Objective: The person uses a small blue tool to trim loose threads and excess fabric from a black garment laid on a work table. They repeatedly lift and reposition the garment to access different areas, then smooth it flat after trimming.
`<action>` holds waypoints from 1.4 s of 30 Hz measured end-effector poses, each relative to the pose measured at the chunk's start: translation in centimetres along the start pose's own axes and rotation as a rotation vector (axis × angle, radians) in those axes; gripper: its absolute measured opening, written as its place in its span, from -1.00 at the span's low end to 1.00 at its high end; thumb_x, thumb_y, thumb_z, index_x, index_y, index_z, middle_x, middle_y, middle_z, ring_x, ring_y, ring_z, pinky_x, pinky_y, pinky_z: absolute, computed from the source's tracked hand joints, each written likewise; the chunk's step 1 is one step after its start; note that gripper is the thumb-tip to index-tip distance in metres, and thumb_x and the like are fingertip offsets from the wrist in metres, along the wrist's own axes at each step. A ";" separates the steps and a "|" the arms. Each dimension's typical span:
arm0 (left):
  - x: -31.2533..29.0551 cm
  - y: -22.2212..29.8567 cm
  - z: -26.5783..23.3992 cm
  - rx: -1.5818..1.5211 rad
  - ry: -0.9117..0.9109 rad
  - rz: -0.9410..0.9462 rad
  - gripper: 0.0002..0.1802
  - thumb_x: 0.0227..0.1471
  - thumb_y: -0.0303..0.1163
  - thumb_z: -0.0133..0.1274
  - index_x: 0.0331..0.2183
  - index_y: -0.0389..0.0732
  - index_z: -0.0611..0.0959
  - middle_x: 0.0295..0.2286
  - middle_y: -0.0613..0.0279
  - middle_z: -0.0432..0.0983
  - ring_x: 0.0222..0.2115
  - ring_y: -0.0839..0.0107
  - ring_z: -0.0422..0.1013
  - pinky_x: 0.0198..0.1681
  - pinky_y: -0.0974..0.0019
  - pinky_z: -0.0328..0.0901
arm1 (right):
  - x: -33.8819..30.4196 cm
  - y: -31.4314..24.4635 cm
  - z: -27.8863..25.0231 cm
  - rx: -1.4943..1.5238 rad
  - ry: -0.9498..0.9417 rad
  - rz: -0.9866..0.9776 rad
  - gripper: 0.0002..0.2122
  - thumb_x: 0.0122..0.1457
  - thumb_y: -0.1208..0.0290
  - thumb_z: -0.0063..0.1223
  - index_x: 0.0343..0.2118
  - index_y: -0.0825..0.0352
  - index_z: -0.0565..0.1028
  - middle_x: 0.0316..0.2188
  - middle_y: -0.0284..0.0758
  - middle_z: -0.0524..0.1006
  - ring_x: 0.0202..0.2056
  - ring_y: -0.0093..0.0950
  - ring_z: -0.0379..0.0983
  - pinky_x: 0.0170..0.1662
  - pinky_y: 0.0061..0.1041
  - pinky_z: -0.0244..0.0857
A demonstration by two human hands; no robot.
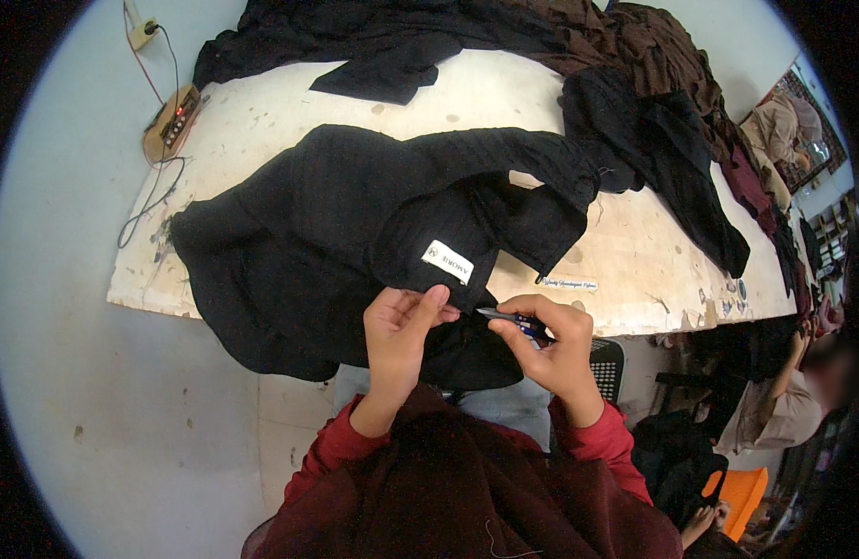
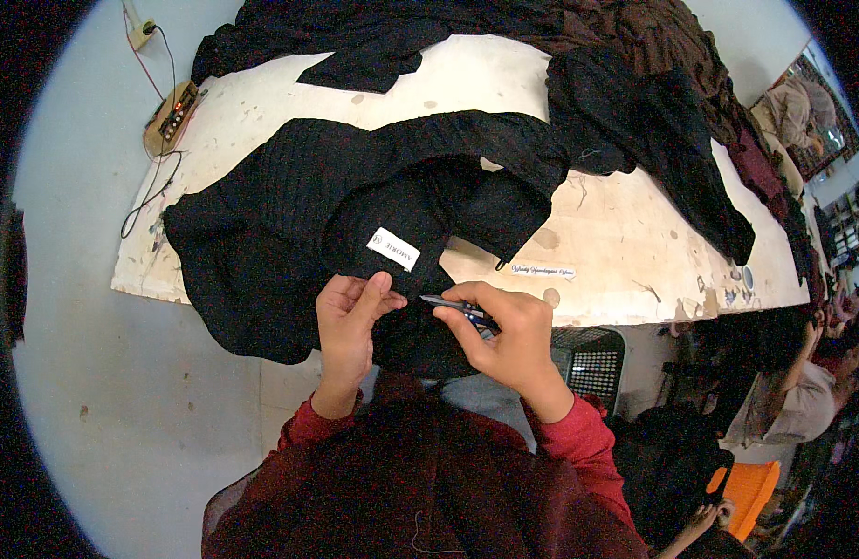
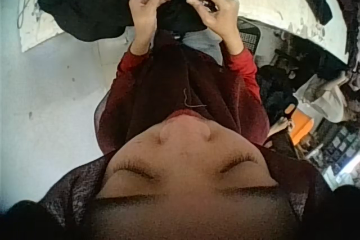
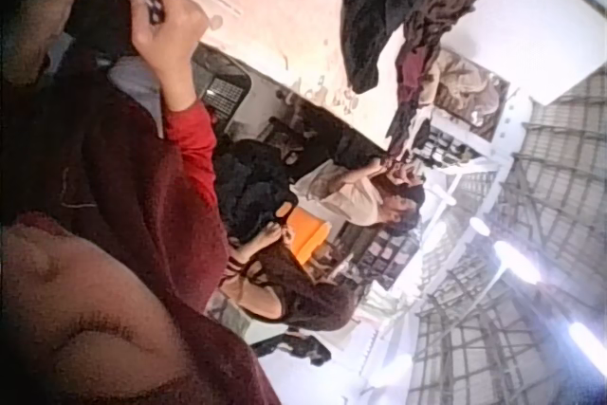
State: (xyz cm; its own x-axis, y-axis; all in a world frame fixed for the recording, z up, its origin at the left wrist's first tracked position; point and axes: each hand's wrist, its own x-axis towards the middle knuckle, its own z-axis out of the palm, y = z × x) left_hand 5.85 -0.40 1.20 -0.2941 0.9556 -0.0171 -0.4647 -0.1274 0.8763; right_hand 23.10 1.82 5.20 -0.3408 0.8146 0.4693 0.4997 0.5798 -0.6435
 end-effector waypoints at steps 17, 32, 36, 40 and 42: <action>0.0 -0.2 -0.3 -0.039 -0.025 -0.014 -0.86 0.09 -0.47 0.08 -0.43 -0.34 0.50 -0.49 0.11 0.53 -0.50 0.39 0.51 -0.38 0.32 0.46 | 0.1 0.4 0.5 0.027 0.063 0.028 -0.82 -0.07 0.37 0.29 -0.42 0.32 0.58 -0.52 -0.27 0.60 -0.55 -0.43 0.55 -0.47 -0.56 0.35; 0.1 -0.5 -0.7 -0.032 -0.025 -0.041 -0.85 0.09 -0.47 0.07 -0.40 -0.37 0.50 -0.50 0.08 0.52 -0.51 0.38 0.50 -0.38 0.34 0.46 | -0.1 0.6 1.5 0.015 0.099 -0.002 -0.83 -0.05 0.39 0.29 -0.41 0.32 0.59 -0.58 -0.29 0.57 -0.60 -0.52 0.50 -0.52 -0.62 0.30; 0.1 -0.6 -0.8 -0.039 -0.032 -0.046 -0.85 0.09 -0.48 0.07 -0.39 -0.39 0.50 -0.49 0.07 0.52 -0.50 0.38 0.51 -0.38 0.34 0.46 | -0.4 0.4 1.2 0.108 0.053 0.125 -0.83 -0.06 0.42 0.30 -0.39 0.34 0.58 -0.55 -0.28 0.58 -0.56 -0.49 0.51 -0.48 -0.62 0.32; 0.0 -0.6 -0.8 -0.030 -0.035 -0.047 -0.85 0.09 -0.48 0.07 -0.38 -0.39 0.50 -0.48 0.07 0.52 -0.49 0.39 0.51 -0.37 0.35 0.46 | -0.2 -0.3 1.4 0.369 0.125 0.213 -0.80 -0.08 0.46 0.31 -0.36 0.36 0.58 -0.42 -0.26 0.55 -0.43 -0.47 0.50 -0.40 -0.63 0.31; 0.0 -0.6 -0.6 -0.063 -0.028 -0.061 -0.83 0.07 -0.47 0.11 -0.40 -0.40 0.52 -0.48 0.05 0.54 -0.48 0.39 0.51 -0.35 0.38 0.45 | 0.3 -0.7 1.8 0.355 0.127 0.150 -0.78 -0.10 0.48 0.32 -0.34 0.35 0.58 -0.39 -0.26 0.52 -0.40 -0.47 0.48 -0.38 -0.63 0.30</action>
State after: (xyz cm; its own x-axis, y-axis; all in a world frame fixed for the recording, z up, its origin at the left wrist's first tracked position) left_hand 5.62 -0.54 0.37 -0.2401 0.9692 -0.0552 -0.5330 -0.0841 0.8419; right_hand 21.26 1.66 4.69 -0.1726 0.8952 0.4109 0.2232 0.4418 -0.8689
